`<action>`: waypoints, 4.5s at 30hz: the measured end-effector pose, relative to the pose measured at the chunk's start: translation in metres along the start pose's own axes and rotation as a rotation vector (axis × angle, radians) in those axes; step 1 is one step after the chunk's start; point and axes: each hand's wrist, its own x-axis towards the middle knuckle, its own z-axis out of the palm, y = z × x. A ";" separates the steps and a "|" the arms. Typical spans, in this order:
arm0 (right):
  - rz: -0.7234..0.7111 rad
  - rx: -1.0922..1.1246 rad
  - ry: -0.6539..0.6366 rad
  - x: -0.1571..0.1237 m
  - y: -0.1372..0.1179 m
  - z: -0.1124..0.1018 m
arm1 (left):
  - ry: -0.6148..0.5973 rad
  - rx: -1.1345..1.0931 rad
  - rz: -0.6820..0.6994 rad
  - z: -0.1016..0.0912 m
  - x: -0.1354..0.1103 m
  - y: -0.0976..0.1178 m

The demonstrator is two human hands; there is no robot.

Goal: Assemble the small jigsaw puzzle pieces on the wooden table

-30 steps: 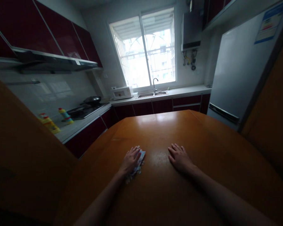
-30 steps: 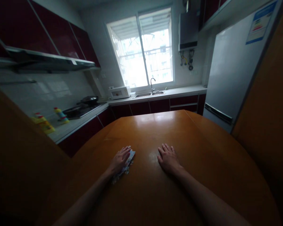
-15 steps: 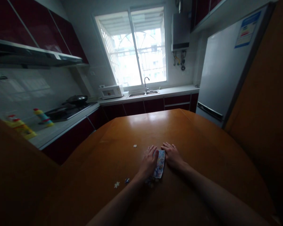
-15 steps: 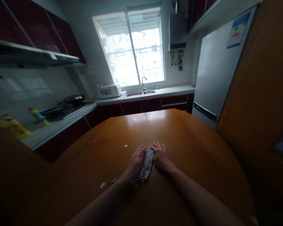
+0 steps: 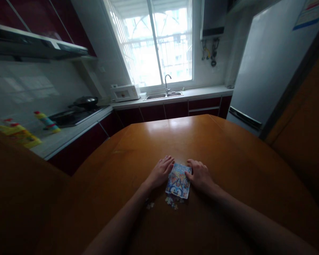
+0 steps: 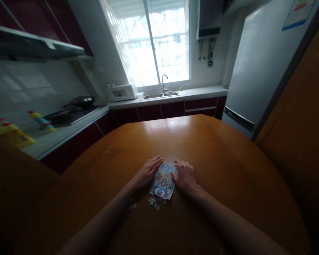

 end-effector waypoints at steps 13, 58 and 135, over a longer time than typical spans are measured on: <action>-0.034 0.675 0.151 0.034 0.036 0.007 | 0.187 -0.131 0.061 -0.058 -0.007 -0.013; -0.046 0.128 0.270 0.027 0.048 -0.019 | 0.155 -0.310 0.142 0.015 0.001 0.026; -0.267 0.288 0.084 0.044 0.023 0.007 | 0.228 0.011 0.173 -0.001 0.008 0.003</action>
